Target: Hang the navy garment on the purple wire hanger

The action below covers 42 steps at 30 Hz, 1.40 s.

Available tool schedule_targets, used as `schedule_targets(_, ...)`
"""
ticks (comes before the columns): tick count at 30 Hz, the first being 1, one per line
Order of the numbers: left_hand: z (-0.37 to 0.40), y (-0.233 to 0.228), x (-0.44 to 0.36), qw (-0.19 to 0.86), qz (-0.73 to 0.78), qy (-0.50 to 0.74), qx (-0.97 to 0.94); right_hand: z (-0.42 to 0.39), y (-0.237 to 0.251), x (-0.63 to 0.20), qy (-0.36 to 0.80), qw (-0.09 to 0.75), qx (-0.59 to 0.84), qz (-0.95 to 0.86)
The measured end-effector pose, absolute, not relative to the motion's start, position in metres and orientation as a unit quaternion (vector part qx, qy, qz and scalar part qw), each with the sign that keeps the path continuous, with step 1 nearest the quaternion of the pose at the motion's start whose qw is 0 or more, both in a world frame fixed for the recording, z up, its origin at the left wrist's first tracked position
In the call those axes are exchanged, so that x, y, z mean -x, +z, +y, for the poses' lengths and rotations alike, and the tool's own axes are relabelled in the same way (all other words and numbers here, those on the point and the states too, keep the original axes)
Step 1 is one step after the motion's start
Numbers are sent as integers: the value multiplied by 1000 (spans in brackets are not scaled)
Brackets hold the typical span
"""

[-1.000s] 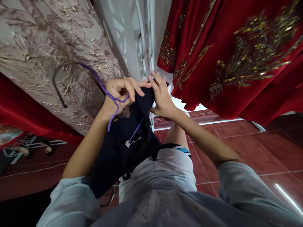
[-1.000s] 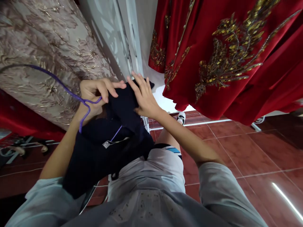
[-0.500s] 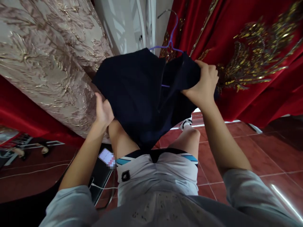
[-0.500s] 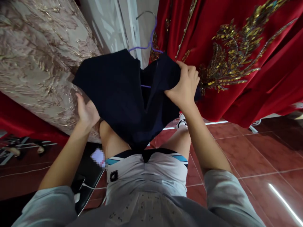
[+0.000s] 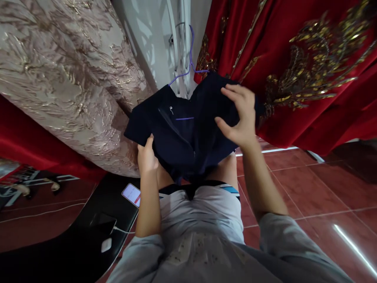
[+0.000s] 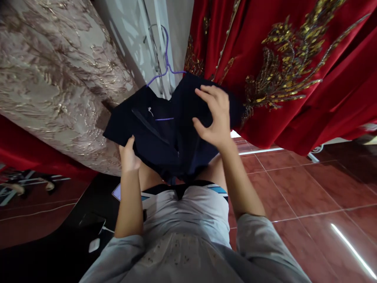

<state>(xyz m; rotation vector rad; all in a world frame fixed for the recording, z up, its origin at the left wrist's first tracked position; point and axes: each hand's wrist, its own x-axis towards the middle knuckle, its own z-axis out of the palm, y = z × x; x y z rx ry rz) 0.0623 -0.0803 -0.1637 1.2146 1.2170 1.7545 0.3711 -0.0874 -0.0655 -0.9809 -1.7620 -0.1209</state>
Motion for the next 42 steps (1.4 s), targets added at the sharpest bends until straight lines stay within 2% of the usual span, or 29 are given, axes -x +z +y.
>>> schedule_targets(3,-95,-165,-77,353,459,721,-380,-83,-118,-318,48,626,465,-624)
schedule_targets(5,-105,-160,-85,359,454,728,-369,-79,-158,-287,167,601,519,-585)
schedule_targets(7,-112,-156,-87,344,464,727,-373,-80,-194,-269,287,536,581,-542)
schedule_targets(9,-114,-157,-85,301,475,729,-389,-87,-219,-266,340,498,611,-513)
schedule_targets(12,-110,-170,-79,180,495,746,-406,-103,-230,-281,376,466,617,-510)
schedule_targets(14,-106,-183,-79,128,520,730,-424,-113,-224,-293,412,434,602,-528)
schedule_targets(15,-104,-190,-82,149,527,699,-459,-116,-218,-297,425,422,593,-538)
schedule_targets(19,-105,-209,-111,367,457,511,-629,-124,-199,-294,420,433,577,-551)
schedule_targets(21,-110,-212,-128,402,432,483,-647,-128,-196,-288,413,455,568,-548)
schedule_targets(27,-112,-217,-152,352,464,515,-629,-122,-178,-287,485,488,491,-534)
schedule_targets(29,-105,-225,-154,325,482,525,-622,-105,-150,-290,495,532,456,-514)
schedule_targets(33,-89,-237,-154,289,502,524,-624,-62,-74,-289,427,645,377,-509)
schedule_targets(37,-80,-204,-145,279,471,506,-666,-50,-40,-285,411,658,353,-523)
schedule_targets(42,-70,-104,-147,170,344,604,-699,-60,-46,-291,400,623,365,-565)
